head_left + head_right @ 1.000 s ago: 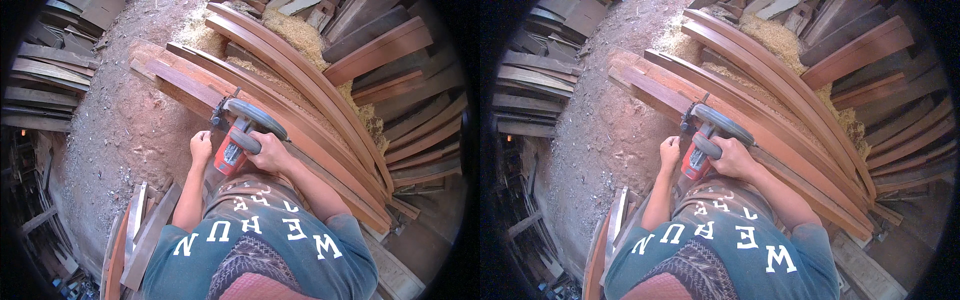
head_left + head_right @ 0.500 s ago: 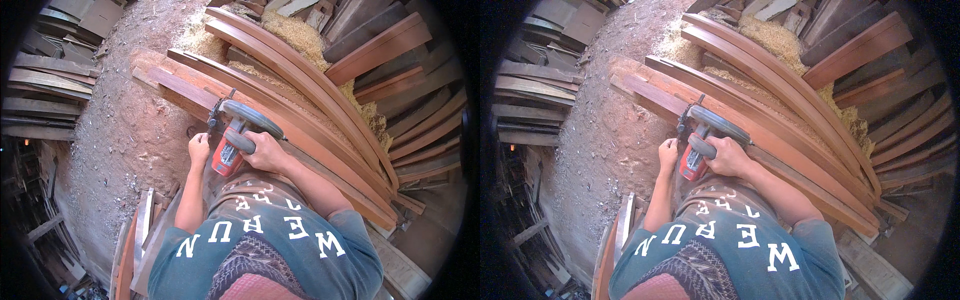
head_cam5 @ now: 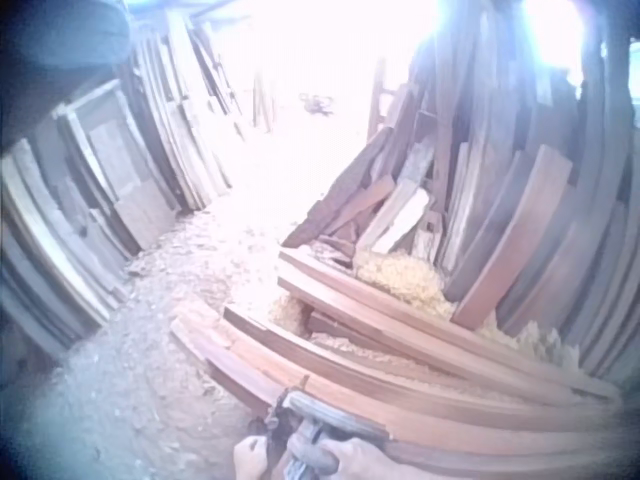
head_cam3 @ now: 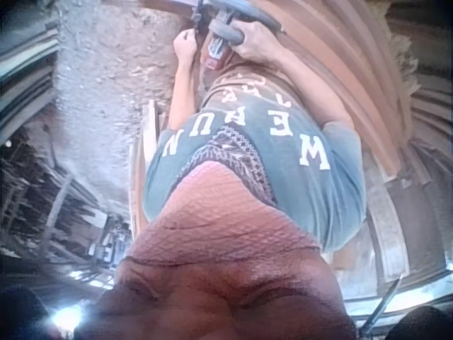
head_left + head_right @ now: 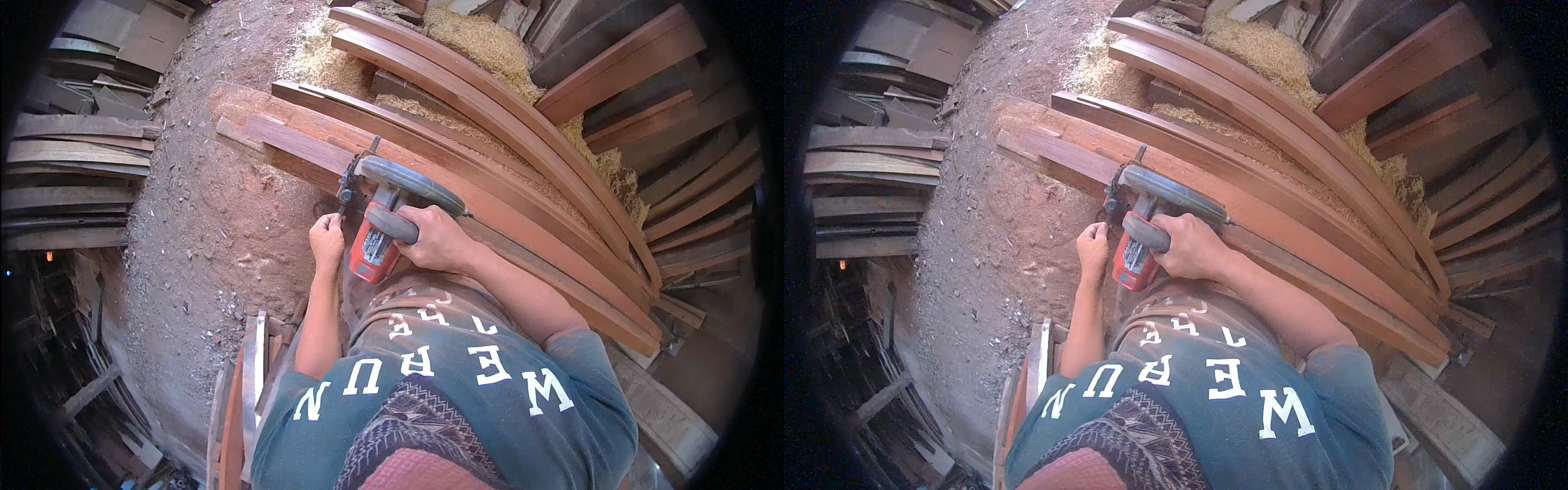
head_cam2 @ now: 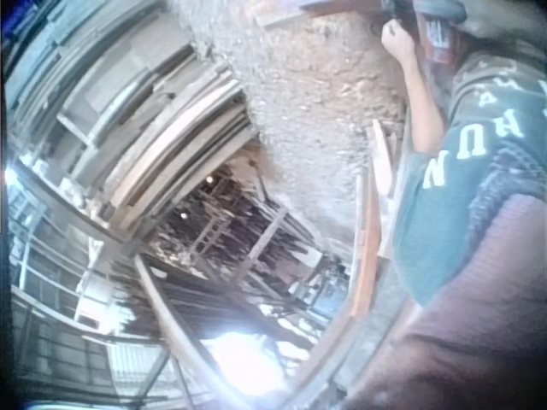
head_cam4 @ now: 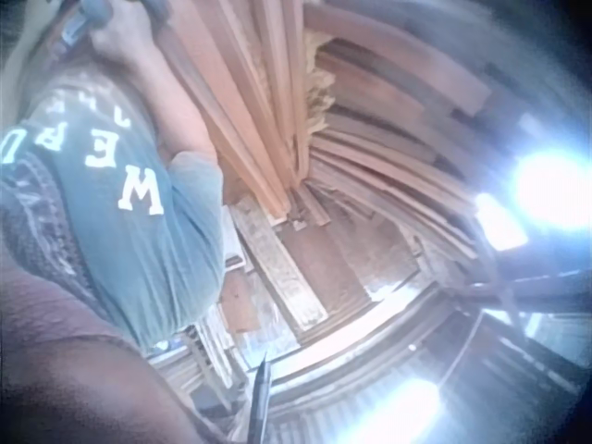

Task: The person moves wooden boards from a large stack, selects a specific piece of lumber, and uses a circular saw to cut through the wood.

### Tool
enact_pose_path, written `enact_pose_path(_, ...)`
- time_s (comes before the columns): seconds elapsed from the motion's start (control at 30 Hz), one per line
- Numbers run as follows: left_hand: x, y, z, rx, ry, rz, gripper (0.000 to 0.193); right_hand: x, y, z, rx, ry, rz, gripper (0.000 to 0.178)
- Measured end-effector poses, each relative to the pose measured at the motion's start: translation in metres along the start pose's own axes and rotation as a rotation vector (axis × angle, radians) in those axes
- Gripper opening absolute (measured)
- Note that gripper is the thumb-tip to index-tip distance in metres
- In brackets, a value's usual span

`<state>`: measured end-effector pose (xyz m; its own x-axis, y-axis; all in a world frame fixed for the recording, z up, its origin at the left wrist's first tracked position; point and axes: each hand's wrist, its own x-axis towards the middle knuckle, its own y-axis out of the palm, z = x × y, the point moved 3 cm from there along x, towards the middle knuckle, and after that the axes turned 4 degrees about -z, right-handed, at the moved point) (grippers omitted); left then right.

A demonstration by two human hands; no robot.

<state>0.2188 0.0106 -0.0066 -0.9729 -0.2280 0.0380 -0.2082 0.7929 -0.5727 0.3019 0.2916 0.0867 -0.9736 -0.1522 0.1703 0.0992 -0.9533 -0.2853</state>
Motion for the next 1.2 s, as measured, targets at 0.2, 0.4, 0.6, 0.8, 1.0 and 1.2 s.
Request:
enact_pose_path(0.2,-0.001,-0.001,0.001,-0.041,-0.014,0.015,0.023,-0.002,-0.001,0.002,0.014,-0.026,-0.012,0.025)
enact_pose_path(0.4,0.003,-0.003,0.008,0.002,-0.021,0.027,0.023,-0.003,-0.001,0.002,-0.001,-0.035,-0.021,0.026)
enact_pose_path(0.6,0.006,-0.001,0.009,-0.013,0.008,-0.010,0.023,-0.001,-0.001,0.001,0.009,-0.010,-0.003,0.025)
enact_pose_path(0.8,0.006,-0.003,0.006,0.010,-0.024,0.016,0.024,0.001,-0.001,0.001,0.014,-0.023,-0.006,0.024)
enact_pose_path(1.0,0.009,-0.002,0.007,-0.027,-0.008,-0.005,0.024,0.002,0.001,-0.002,0.015,-0.030,-0.018,0.022)
enact_pose_path(1.2,0.014,-0.002,0.011,-0.031,0.001,0.021,0.024,0.004,0.004,-0.007,0.019,-0.044,-0.010,0.021)
